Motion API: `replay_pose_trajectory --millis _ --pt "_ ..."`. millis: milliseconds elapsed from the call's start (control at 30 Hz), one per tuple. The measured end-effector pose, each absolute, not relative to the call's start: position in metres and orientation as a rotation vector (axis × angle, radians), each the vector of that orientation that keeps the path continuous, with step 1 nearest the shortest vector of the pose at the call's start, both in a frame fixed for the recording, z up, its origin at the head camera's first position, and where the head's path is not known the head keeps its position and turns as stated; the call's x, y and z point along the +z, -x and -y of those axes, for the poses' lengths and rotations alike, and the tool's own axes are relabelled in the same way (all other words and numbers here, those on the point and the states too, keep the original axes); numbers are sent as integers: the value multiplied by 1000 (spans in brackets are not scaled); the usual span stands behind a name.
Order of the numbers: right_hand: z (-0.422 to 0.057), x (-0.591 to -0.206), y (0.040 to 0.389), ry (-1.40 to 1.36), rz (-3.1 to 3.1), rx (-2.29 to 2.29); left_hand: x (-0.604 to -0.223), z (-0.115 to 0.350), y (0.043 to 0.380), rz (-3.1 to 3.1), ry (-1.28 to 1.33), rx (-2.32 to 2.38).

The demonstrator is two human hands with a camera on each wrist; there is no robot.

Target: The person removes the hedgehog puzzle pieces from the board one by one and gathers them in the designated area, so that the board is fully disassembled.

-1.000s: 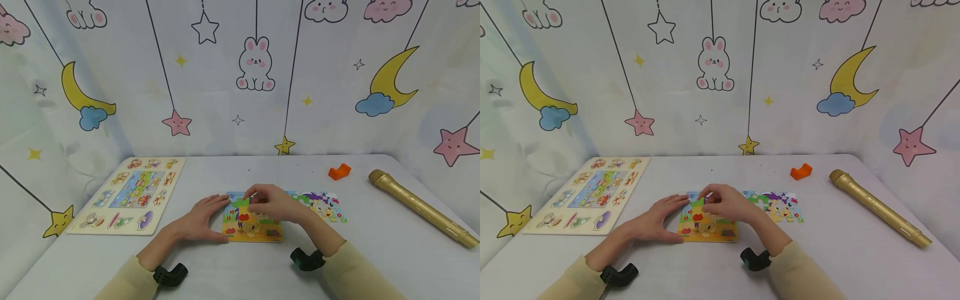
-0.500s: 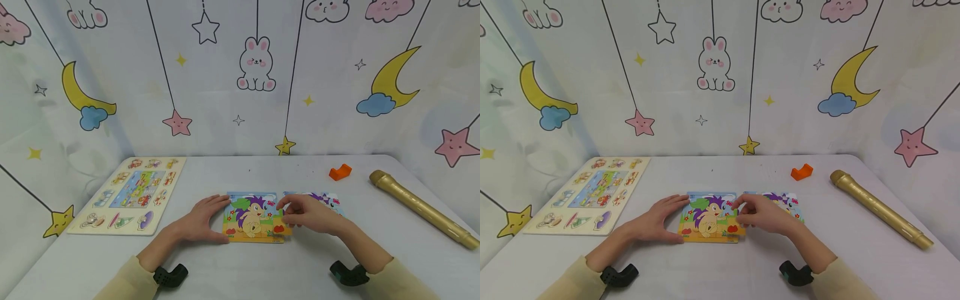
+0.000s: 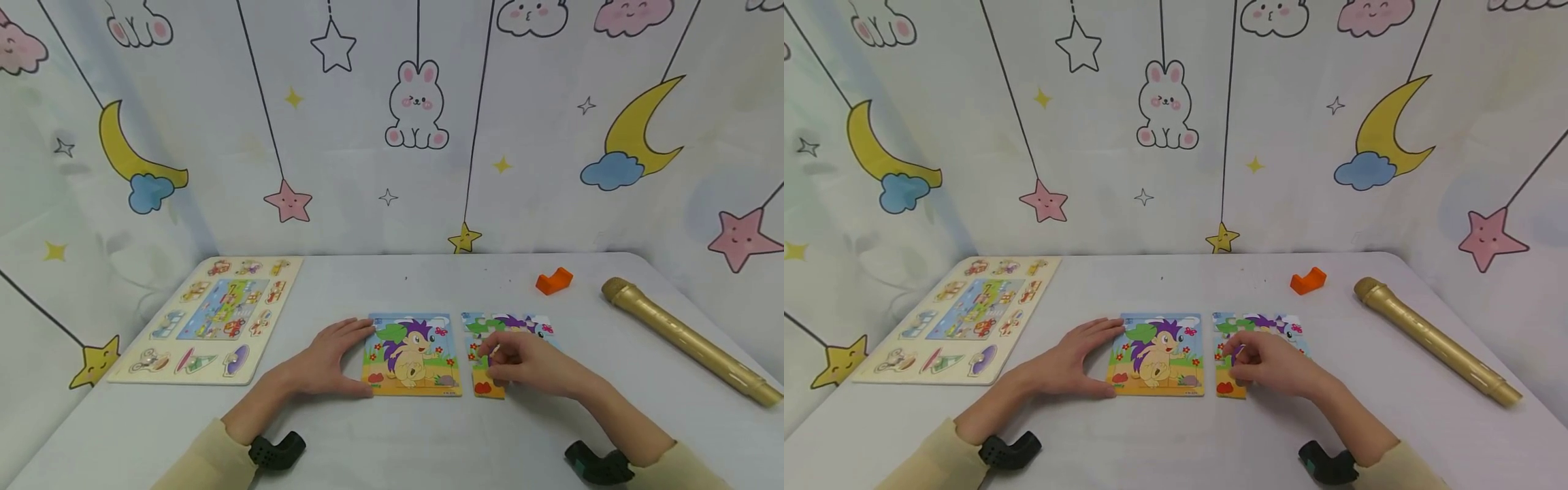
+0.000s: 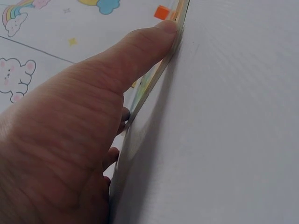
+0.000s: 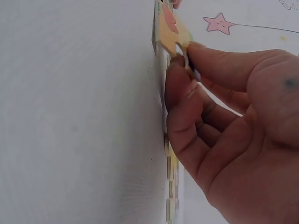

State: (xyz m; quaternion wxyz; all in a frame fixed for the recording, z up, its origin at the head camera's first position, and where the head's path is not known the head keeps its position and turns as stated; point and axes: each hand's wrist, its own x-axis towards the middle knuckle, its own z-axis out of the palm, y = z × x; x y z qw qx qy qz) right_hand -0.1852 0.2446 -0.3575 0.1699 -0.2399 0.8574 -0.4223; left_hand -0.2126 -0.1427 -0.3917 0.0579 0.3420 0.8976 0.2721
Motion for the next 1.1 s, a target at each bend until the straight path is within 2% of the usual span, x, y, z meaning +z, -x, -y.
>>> replay_pose_trajectory --millis 500,1100 --pt "-237 -361 182 680 -2707 -1009 -392 143 213 -2720 -1026 828" --pt "-237 -355 183 615 -2740 -1106 -393 144 214 -2709 -1031 827"
